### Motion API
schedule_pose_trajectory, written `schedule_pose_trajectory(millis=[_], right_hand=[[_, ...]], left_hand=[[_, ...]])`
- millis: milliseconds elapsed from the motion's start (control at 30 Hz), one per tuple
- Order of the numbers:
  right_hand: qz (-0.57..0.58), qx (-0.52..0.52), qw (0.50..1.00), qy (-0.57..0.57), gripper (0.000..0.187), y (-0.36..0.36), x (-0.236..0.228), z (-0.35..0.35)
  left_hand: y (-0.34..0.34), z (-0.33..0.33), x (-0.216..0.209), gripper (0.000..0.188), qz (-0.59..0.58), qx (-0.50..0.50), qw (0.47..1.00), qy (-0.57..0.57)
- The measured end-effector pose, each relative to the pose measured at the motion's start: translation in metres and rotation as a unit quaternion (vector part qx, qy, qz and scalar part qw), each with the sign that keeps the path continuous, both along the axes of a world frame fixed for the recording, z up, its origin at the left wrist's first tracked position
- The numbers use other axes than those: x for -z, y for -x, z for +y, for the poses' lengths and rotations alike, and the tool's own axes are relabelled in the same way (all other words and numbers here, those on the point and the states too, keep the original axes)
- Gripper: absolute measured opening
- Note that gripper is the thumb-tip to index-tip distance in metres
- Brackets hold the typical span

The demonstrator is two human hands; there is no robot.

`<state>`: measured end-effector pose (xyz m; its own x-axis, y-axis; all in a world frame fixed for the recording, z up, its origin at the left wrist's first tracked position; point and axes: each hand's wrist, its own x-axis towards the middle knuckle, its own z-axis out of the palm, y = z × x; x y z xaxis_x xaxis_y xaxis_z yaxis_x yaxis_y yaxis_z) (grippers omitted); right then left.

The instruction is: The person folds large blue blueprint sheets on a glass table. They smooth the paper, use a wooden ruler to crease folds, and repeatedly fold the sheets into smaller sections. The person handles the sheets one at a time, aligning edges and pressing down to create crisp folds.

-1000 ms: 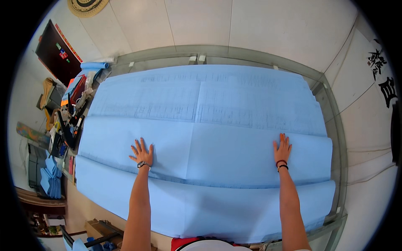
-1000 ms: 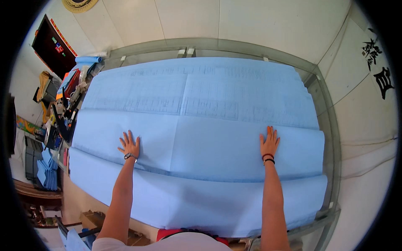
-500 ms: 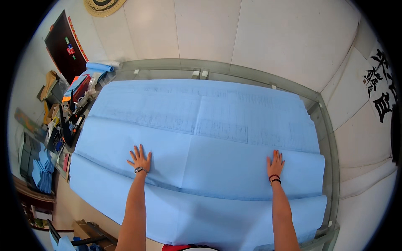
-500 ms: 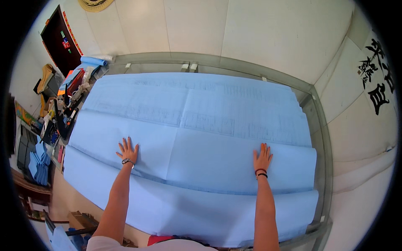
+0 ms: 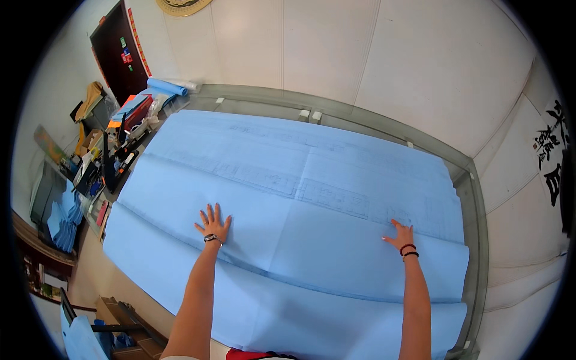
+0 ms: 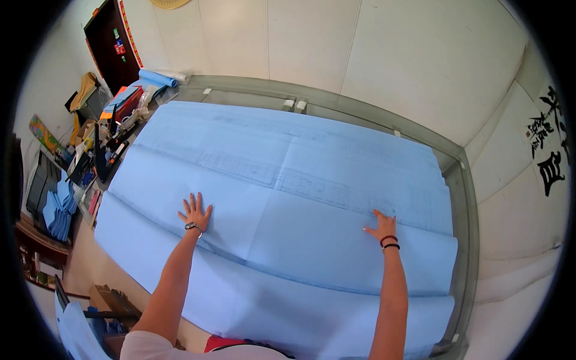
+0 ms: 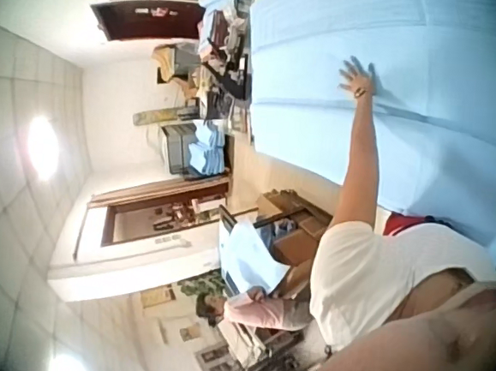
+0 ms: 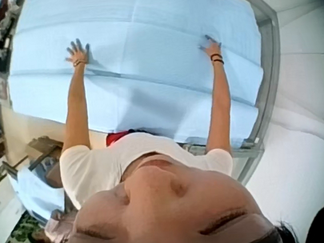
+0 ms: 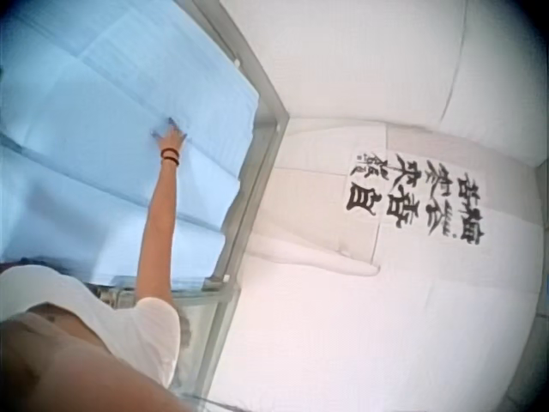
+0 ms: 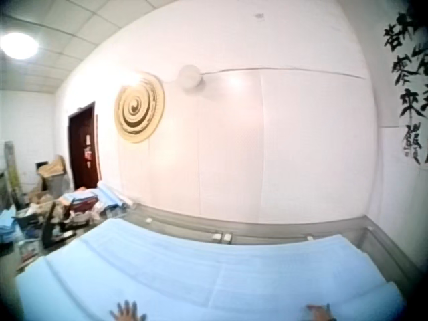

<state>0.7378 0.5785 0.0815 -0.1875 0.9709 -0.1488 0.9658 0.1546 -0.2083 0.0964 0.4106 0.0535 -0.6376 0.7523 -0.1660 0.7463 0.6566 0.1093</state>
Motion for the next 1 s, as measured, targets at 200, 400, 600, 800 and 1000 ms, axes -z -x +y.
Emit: schedule_pose_trajectory(millis=[200, 400, 600, 800, 1000], right_hand=[[-0.037, -0.006, 0.999, -0.018, 0.049, -0.004, -0.017, 0.004], [-0.002, -0.073, 0.988, -0.134, 0.014, -0.010, -0.036, -0.018], [0.078, -0.110, 0.953, -0.271, 0.007, -0.011, -0.071, -0.091], [0.157, -0.117, 0.920, -0.341, 0.014, 0.011, -0.117, -0.168], [0.201, -0.082, 0.929, -0.300, 0.007, 0.006, -0.150, -0.244]], left_hand=[[0.004, 0.002, -0.011, 0.080, -0.011, 0.010, 1.000, 0.016], [0.017, 0.020, 0.013, 0.091, 0.002, 0.065, 0.998, -0.022], [-0.032, 0.035, -0.030, 0.096, -0.004, 0.217, 0.966, -0.141], [-0.082, 0.034, -0.099, 0.097, -0.005, 0.317, 0.923, -0.217], [-0.112, 0.010, -0.167, 0.094, 0.011, 0.408, 0.876, -0.257]])
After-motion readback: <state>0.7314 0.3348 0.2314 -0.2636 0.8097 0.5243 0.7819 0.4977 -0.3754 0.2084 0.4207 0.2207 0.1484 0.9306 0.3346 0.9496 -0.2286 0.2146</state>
